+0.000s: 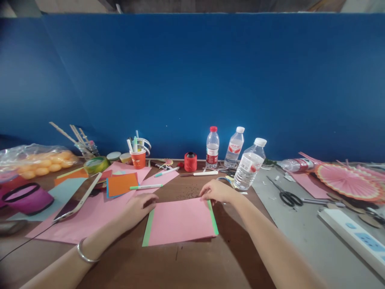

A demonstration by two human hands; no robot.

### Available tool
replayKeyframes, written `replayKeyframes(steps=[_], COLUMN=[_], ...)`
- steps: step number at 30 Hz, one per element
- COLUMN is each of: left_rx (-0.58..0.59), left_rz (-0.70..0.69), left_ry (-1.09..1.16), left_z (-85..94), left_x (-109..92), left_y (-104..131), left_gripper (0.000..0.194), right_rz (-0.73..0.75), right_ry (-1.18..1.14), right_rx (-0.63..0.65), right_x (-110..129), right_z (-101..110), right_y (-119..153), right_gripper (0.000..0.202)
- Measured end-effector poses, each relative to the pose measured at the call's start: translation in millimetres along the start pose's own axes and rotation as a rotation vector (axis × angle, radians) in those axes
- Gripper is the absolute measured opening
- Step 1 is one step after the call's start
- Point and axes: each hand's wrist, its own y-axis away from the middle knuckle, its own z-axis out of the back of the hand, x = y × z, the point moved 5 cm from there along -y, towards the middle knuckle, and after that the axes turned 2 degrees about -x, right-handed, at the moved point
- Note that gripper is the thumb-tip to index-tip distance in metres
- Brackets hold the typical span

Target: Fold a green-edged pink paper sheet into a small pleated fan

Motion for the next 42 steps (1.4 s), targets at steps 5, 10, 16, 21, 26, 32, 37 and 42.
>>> replayKeyframes(steps=[5, 10, 16, 21, 26, 32, 37, 42], left_rx=[0.066, 0.267, 0.338, 0.315, 0.267, 0.269, 0.288, 0.271], left_rz=[-0.157, -0.317, -0.340, -0.340, -0.334, -0.341, -0.319, -0.334], left_ry=[-0.095, -0.121, -0.129, -0.158, -0.189, -0.207, -0.236, -0.217], left_z=[-8.7, -27.8, -35.6, -34.2, -33.3, -33.4, -31.9, -30.7], left_x=[-20, -37, -33, -35, -33, -32, -37, -38], left_y=[10, 26, 29, 27, 26, 26, 27, 25], left_gripper=[0.043, 0.082, 0.093, 0.084, 0.075, 0.085, 0.080, 0.075], right_rz=[-0.018, 0.048, 0.284, 0.344, 0.321, 0.340, 0.357, 0.382], right_ry=[0.168, 0.333, 0.406, 0.526, 0.618, 0.706, 0.713, 0.714], right_rx=[-0.092, -0.152, 0.062, 0.143, 0.156, 0.126, 0.130, 0.117], right_x=[1, 18, 55, 73, 76, 76, 79, 79], right_z=[4, 6, -20, -37, -45, -49, -51, -55], right_y=[1, 7, 28, 42, 42, 38, 40, 39], right_gripper=[0.027, 0.036, 0.082, 0.066, 0.050, 0.048, 0.049, 0.048])
